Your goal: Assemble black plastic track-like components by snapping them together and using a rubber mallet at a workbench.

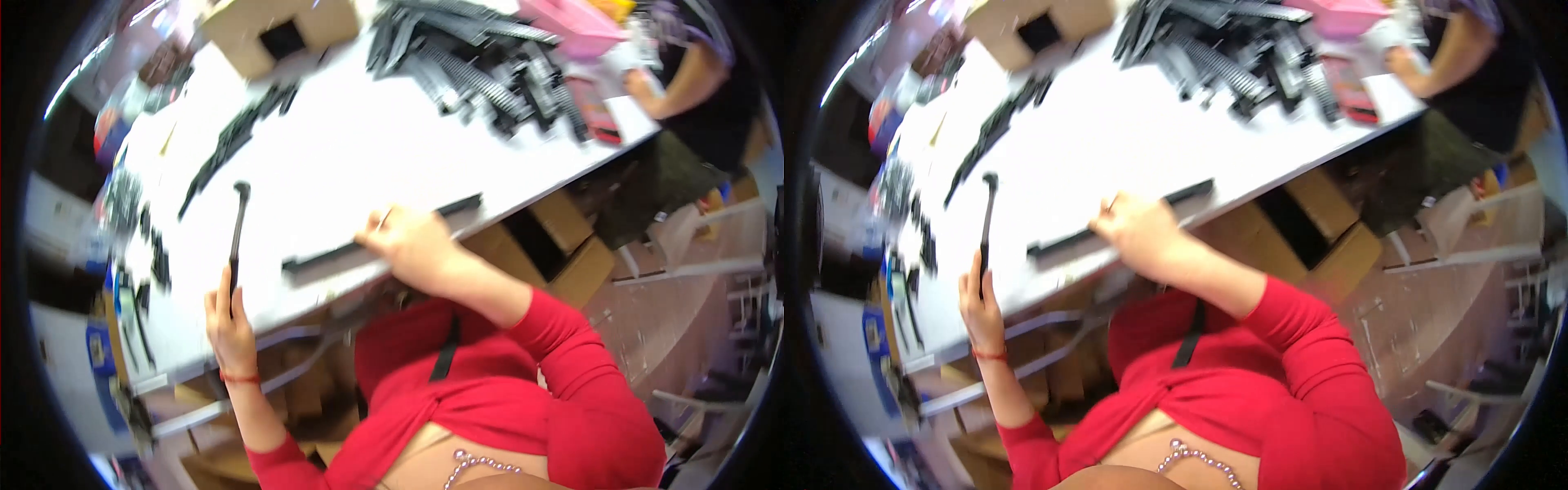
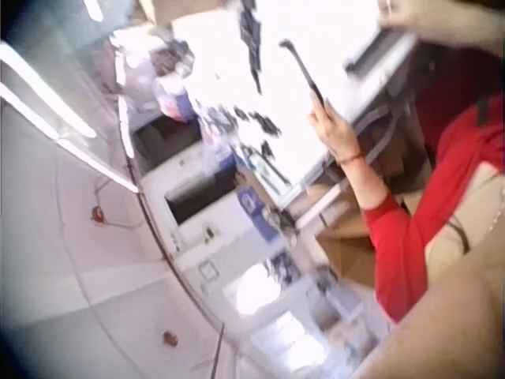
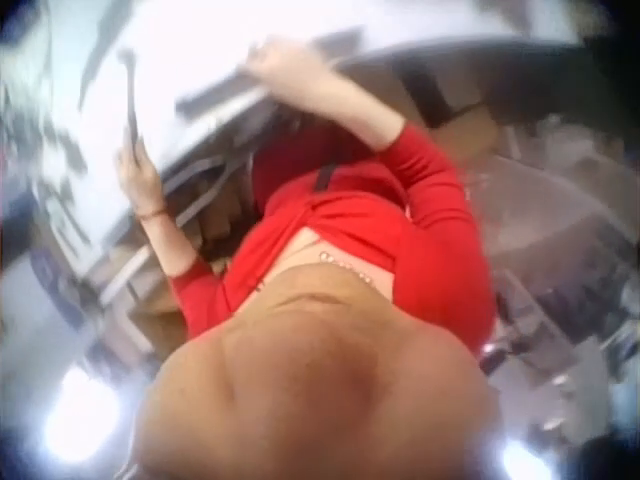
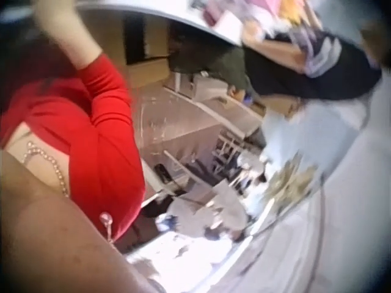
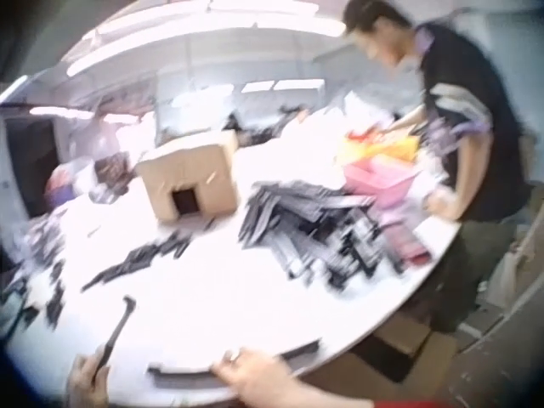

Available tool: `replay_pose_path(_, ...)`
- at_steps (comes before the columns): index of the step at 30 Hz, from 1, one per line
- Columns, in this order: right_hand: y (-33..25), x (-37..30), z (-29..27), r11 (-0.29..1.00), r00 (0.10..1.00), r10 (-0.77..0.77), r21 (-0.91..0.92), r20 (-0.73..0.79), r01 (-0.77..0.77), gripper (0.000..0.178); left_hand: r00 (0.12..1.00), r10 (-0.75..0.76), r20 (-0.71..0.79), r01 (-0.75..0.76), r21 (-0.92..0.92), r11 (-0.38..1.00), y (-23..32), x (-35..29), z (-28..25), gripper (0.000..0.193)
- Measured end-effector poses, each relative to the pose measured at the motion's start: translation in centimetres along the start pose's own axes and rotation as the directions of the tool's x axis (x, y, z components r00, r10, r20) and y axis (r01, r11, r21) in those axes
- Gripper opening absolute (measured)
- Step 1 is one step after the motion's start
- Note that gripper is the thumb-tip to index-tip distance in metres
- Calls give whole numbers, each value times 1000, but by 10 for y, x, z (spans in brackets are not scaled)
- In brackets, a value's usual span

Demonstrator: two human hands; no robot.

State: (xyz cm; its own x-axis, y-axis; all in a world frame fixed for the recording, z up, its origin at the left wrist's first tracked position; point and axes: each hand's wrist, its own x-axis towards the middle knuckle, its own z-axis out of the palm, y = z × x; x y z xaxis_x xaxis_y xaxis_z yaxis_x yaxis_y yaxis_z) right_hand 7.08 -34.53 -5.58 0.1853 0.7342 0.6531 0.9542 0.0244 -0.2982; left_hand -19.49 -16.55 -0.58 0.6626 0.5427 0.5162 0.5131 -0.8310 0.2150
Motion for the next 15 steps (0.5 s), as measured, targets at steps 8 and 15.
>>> replay_pose_path(8,75,48,-56,931,994,84,-351,-66,-102,23,994,87,-61,-66,280,958,-15,0,39,35)
replay_pose_path(15,202,198,-109,574,988,-3,-809,-157,-127,29,979,-145,-145,147,1,989,-13,2,44,36)
